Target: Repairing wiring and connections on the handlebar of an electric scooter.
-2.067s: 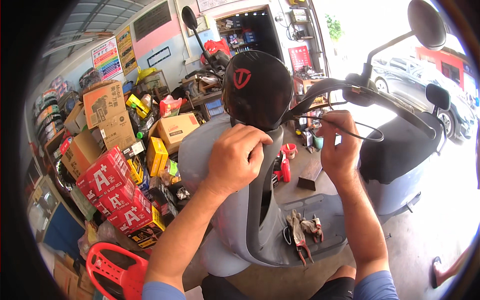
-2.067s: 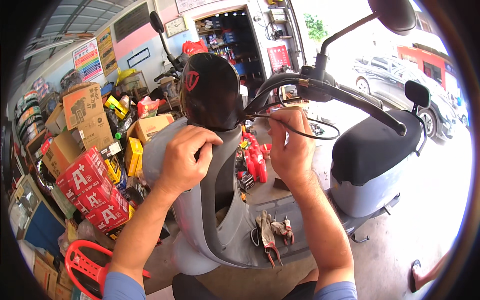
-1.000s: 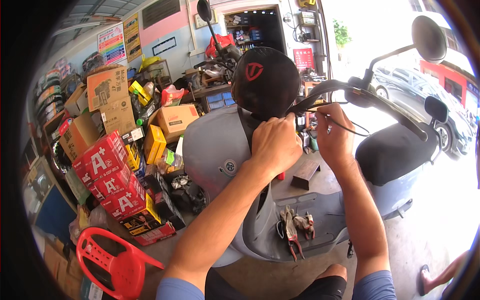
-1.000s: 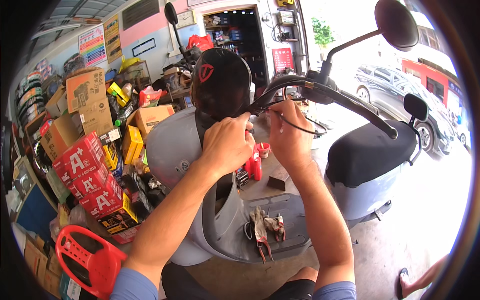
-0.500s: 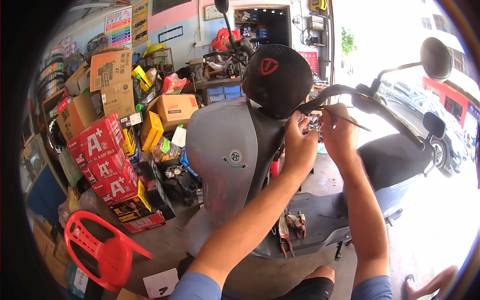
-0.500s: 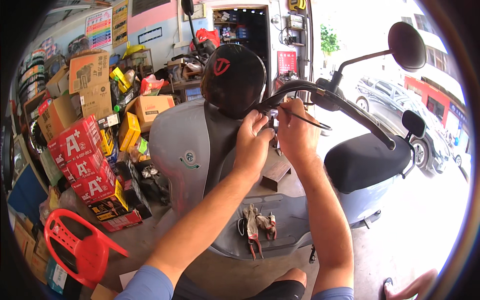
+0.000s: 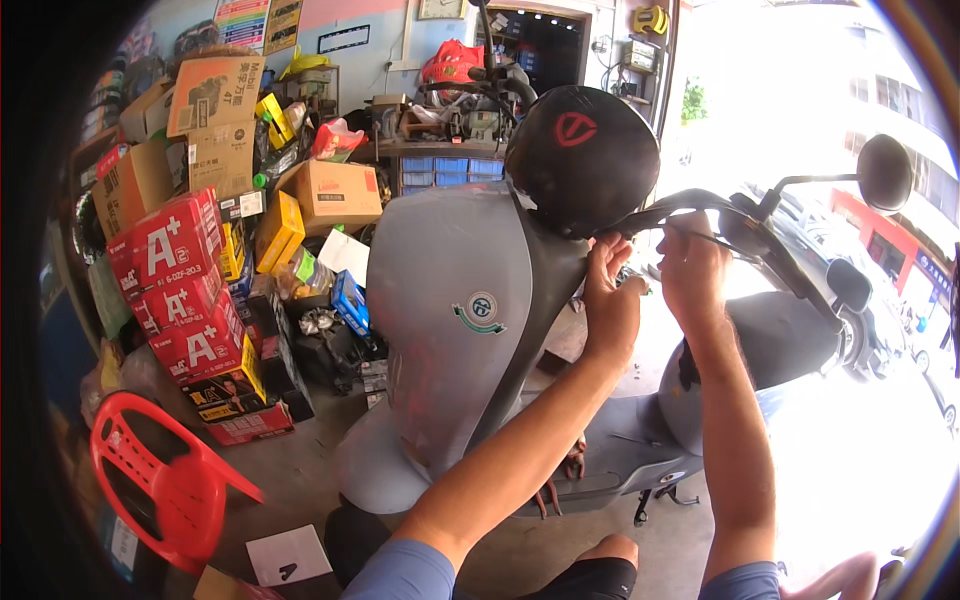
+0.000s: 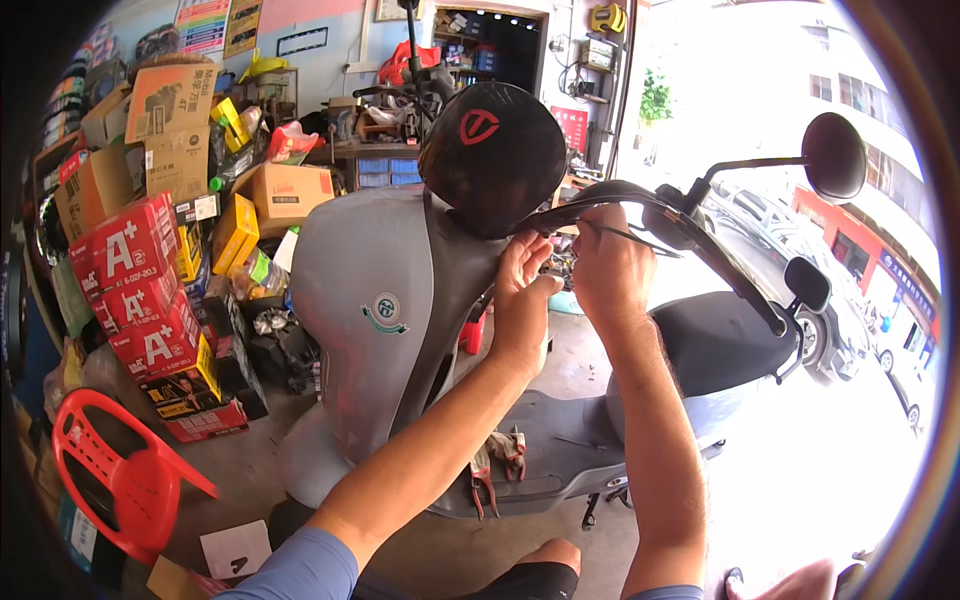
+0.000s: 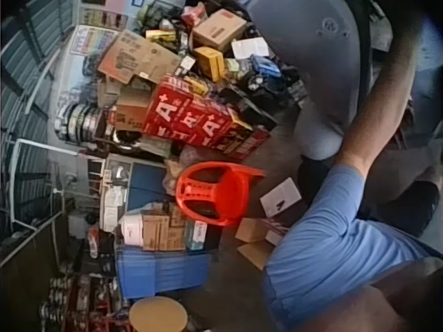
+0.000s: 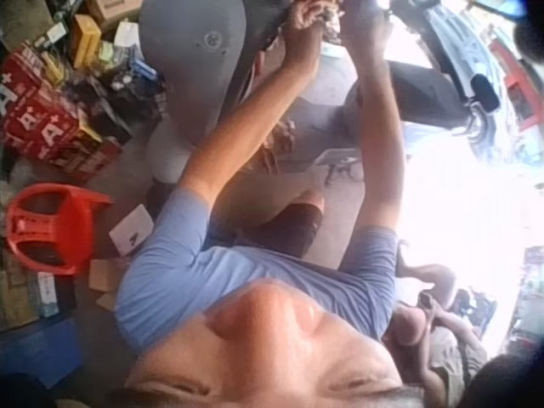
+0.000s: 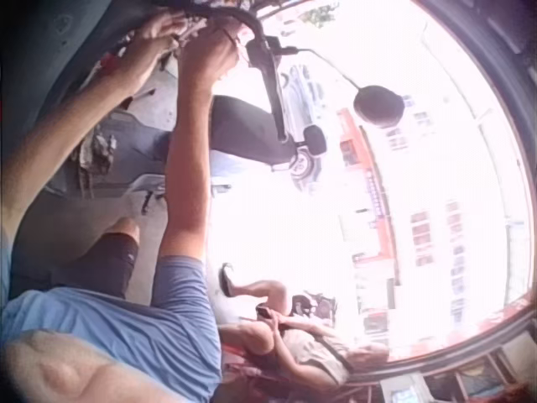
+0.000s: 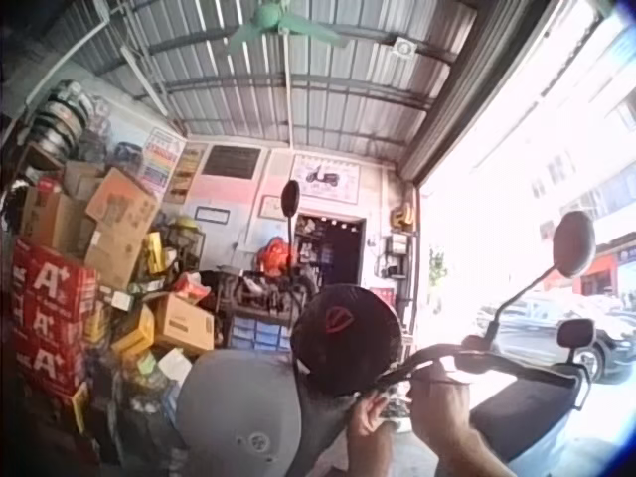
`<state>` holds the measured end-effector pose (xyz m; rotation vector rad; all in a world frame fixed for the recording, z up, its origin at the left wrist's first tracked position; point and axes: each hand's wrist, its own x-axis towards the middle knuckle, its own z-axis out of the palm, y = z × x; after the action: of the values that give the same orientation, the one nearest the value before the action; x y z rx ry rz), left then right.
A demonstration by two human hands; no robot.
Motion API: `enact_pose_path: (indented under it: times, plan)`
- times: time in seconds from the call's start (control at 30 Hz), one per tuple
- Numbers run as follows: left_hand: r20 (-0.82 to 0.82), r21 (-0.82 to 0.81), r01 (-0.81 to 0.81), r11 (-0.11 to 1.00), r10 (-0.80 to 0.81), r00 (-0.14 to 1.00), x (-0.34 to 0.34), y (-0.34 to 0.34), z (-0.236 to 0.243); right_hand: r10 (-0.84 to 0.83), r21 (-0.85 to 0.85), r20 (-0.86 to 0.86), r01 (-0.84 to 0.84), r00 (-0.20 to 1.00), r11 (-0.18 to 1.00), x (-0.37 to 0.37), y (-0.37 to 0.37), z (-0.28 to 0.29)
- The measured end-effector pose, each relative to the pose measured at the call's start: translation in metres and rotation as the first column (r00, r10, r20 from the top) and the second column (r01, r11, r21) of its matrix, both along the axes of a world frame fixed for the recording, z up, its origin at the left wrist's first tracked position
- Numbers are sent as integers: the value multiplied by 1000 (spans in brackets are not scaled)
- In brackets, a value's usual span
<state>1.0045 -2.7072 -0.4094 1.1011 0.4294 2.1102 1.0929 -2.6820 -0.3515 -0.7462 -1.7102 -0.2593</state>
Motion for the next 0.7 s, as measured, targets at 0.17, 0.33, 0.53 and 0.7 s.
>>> enact_pose_path:
  times: [0.17,0.33,0.53,0.7]
  plan:
    - [69,3,85,996,-85,994,0,-1,-2,52,-44,-71,-55,996,998,-7,4,-1]
    - [141,24,98,995,-100,985,6,-5,-2,57,-60,-114,-65,992,996,-9,5,-3]
    - [249,-57,62,996,-46,967,12,-7,4,151,-84,-166,-167,974,982,-12,6,-4]
    - [343,-51,103,993,-79,936,13,-9,7,214,-41,-196,-226,957,973,-13,8,-6]
